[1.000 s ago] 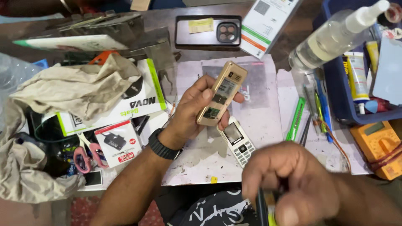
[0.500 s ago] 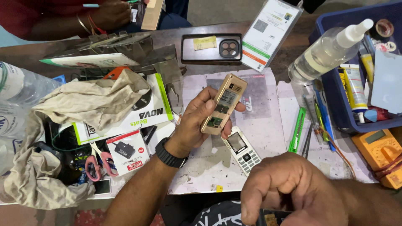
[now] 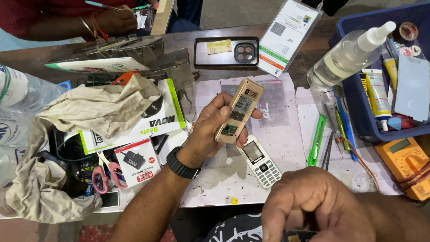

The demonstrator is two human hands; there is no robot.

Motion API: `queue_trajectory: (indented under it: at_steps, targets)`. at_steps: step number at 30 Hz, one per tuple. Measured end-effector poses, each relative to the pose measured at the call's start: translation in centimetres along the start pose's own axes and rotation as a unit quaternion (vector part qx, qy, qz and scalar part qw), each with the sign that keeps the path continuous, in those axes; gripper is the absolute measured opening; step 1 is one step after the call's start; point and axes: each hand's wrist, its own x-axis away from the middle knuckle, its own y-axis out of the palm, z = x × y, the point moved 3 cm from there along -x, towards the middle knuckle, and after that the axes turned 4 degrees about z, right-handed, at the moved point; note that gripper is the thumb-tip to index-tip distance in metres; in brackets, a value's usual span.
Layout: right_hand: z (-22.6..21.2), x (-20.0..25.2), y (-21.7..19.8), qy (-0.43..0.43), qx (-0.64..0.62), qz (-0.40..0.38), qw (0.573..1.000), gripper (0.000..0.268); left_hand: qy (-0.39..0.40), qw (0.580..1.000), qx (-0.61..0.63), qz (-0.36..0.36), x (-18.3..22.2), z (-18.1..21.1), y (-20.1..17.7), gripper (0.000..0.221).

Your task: The person disassembles a mobile phone, removes the battery, and uses tweezers to adjust internal components. They wipe the phone with a cloth and continue manipulating the circuit board and connectors.

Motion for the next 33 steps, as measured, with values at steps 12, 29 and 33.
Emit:
queue_trajectory:
  at_steps: [12,29,33]
  targets:
    - [-2.3,-3.6,-10.1,-0.336,0.131,0.193,0.913,0.030,0.011,0.993,0.096,-0.067,0.3,-0.1,-0.8,0.040]
    - [0.8,-4.5,-8.8,-0.405,0.542,0.295,0.674,0.033,-0.012,0.990,0.125,-0.066,0.7,-0.5,-0.6,0.047]
    - [0.5,-5.2,-8.3,-0.376,0.545,0.288,0.692,0.033,-0.024,0.991,0.123,-0.054,0.8,-0.4,-0.6,0.044]
